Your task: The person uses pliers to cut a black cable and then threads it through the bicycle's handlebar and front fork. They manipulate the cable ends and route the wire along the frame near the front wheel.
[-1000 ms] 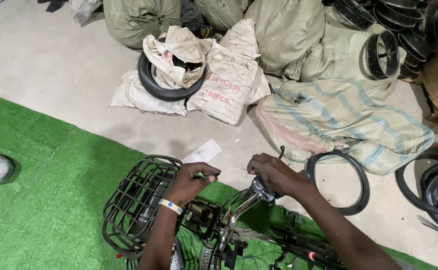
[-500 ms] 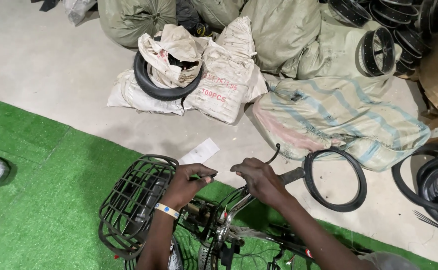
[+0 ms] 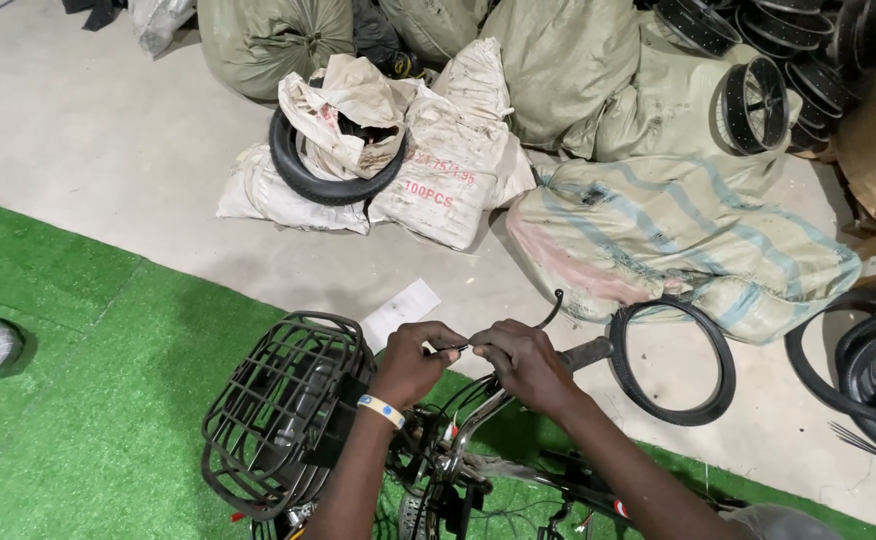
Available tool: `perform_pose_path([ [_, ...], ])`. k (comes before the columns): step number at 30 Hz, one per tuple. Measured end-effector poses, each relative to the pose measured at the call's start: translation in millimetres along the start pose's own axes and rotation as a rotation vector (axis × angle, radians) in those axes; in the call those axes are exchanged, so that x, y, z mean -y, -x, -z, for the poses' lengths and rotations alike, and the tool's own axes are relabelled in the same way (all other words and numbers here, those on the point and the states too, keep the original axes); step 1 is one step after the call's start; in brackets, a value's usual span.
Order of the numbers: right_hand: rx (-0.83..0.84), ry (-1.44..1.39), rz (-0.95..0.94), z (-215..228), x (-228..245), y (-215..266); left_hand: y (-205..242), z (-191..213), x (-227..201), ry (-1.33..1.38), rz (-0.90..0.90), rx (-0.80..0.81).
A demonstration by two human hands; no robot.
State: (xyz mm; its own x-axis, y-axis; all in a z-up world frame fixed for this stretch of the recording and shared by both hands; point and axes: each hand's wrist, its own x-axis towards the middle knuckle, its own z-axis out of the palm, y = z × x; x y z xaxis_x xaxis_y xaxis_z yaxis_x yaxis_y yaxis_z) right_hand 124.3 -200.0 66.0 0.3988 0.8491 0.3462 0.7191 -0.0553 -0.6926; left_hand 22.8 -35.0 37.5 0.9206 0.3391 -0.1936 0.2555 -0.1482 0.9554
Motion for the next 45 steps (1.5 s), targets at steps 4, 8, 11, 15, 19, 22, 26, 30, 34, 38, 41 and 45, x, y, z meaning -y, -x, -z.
perform_pose_path([
  [4,-0.04,0.001,-0.174,1.9,1.2,4.2,-13.3,-7.4,9.9,0.009,-0.033,0.006],
  [8,0.044,-0.053,-0.277,9.7,-6.8,2.1,-19.8,-6.0,25.3,0.013,-0.035,-0.013],
  [11,0.138,0.036,-0.27,29.9,-10.8,-5.4,-14.6,-1.1,19.5,0.003,0.0,-0.005],
  [15,0.215,0.068,-0.383,26.9,-19.3,-11.0,-16.1,-5.2,20.0,0.014,0.001,0.006],
  [19,0.208,0.101,-0.448,21.0,-24.3,-12.6,-20.6,-13.1,14.3,-0.025,-0.017,0.022],
  [22,0.168,0.045,-0.484,22.8,-25.6,-12.6,-30.4,-22.7,12.1,-0.079,-0.021,0.072],
  [26,0.152,-0.027,-0.562,25.3,-34.2,-7.8,-34.7,-33.1,9.6,-0.144,-0.002,0.123],
  [30,0.152,-0.067,-0.555,30.8,-34.8,-3.0,-37.3,-45.6,12.2,-0.141,0.02,0.13],
  [34,-0.16,-0.072,-0.51,25.6,-37.7,11.9,-35.3,-53.6,7.5,-0.106,0.048,0.101],
  [38,-0.417,0.08,-0.498,6.6,-33.7,31.9,-43.1,-66.6,13.1,-0.081,0.097,0.066],
  [41,-0.423,0.124,-0.497,2.0,-37.2,36.2,-47.8,-77.5,26.0,-0.061,0.174,0.028],
  [45,-0.428,0.119,-0.5,1.2,-38.2,36.7,-44.7,-77.4,26.4,0.038,0.237,0.014],
])
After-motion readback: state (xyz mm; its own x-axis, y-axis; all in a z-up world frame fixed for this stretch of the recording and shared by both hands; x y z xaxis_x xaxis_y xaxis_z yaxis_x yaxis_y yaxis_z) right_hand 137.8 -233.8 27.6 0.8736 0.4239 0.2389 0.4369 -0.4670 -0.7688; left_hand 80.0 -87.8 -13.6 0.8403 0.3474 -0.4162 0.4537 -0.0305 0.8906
